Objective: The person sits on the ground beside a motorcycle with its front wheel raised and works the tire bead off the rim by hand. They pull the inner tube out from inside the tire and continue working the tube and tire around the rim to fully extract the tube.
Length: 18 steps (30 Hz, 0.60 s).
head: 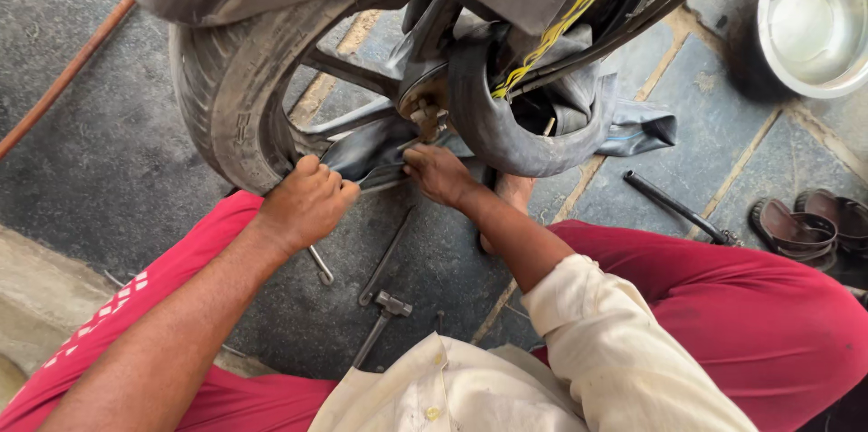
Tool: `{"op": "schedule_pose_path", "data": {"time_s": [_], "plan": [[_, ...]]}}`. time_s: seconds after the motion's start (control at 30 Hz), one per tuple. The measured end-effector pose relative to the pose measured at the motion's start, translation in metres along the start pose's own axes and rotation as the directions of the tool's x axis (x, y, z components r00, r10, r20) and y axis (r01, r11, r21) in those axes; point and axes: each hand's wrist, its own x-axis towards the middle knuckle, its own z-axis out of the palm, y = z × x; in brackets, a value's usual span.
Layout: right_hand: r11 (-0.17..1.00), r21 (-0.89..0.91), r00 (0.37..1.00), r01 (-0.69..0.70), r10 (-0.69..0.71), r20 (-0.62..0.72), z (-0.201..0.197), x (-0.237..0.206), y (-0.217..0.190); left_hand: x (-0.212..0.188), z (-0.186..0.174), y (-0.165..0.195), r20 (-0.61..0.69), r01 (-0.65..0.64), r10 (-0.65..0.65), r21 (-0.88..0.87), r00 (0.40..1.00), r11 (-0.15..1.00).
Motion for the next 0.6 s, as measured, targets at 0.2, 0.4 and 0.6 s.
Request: {"op": "schedule_pose_path", "data": {"time_s": [0.2,0.4,0.6], "plan": [[0.997,0.059,0.976,-0.051,0.037,0.212,-0.019,0.02,-0.01,0.001,0.006,0.006,-0.04,0.034,-0.032,0.043,0.999,0.999],[0.964,-0.264,0.895,-0.024,0.138,0.424,-0.008,0.031,-0.029,0.013,0.01,0.008,0.269,0.127,-0.181,0.207,0.946,0.97],[0.971,0.08,0.972,0.227,-0.231,0.046,-0.012,0.008,-0.003,0.037,0.001,0.013,0.532,0.169,-0.254,0.203,0.808,0.964]]}}
